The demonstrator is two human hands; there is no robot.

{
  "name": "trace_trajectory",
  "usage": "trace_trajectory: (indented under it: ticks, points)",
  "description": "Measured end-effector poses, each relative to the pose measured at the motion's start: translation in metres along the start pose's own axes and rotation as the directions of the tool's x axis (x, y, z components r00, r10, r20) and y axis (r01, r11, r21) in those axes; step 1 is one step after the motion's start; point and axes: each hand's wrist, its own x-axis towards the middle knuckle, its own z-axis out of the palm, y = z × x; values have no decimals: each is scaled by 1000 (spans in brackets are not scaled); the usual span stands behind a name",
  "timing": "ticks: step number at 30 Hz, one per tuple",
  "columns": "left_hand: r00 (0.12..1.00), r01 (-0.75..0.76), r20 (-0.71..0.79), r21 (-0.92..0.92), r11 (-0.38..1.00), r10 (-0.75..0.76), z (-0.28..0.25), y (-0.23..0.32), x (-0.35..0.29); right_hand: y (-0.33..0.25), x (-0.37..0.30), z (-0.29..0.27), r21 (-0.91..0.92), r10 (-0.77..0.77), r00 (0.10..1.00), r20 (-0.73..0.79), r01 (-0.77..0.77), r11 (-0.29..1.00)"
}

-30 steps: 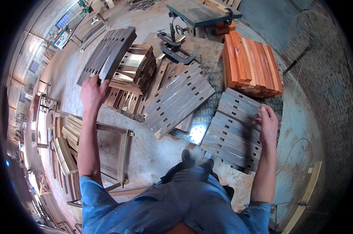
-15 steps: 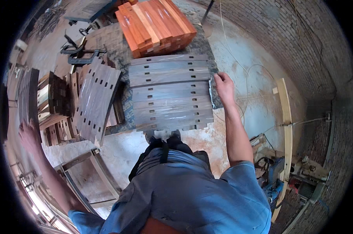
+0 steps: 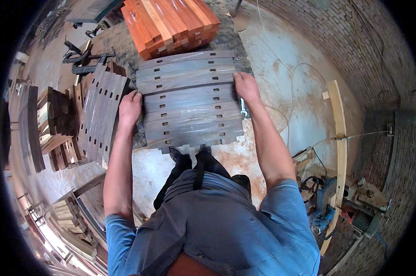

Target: The person sorts and stacks various wooden planks and slats in a workshop. They pick up individual pieces, inspect them, and arrange them into neat piles on a workbench. The person handles both light-colored and darker wood pieces, organizing them by type and size.

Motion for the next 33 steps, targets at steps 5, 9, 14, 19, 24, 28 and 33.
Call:
trace_trajectory:
  ticks: [5,9,14,19,24,28,33]
  points:
    - [999,34,2,-94,995,-34,3,10,-9,2,-3,0,-225,-156,988,-5,151,963]
    - [983,114,-87,-408,906,-163,-11,25,-43,6,-27,0,95,-254,943,-216,279,956]
    - [975,101,-93,-618,780,-200,-30,38,-76,-21,-50,-8,644,158,987,10,-127,754]
    - [966,42,-147,-725,688,-214,-34,27,-98,-33,-48,-5,818,113,986,121,-164,551]
    - [949,2,-193,-787,617,-248,-41,21,-115,-52,-49,2,915,18,988,152,-148,376]
    - [933,-14,-209,-834,552,-292,-48,12,-127,-65,-53,10,919,-10,983,184,-169,355]
    - [944,68,-99,-874,481,-313,-61,-6,-145,-67,-52,21,904,-129,942,309,-248,349]
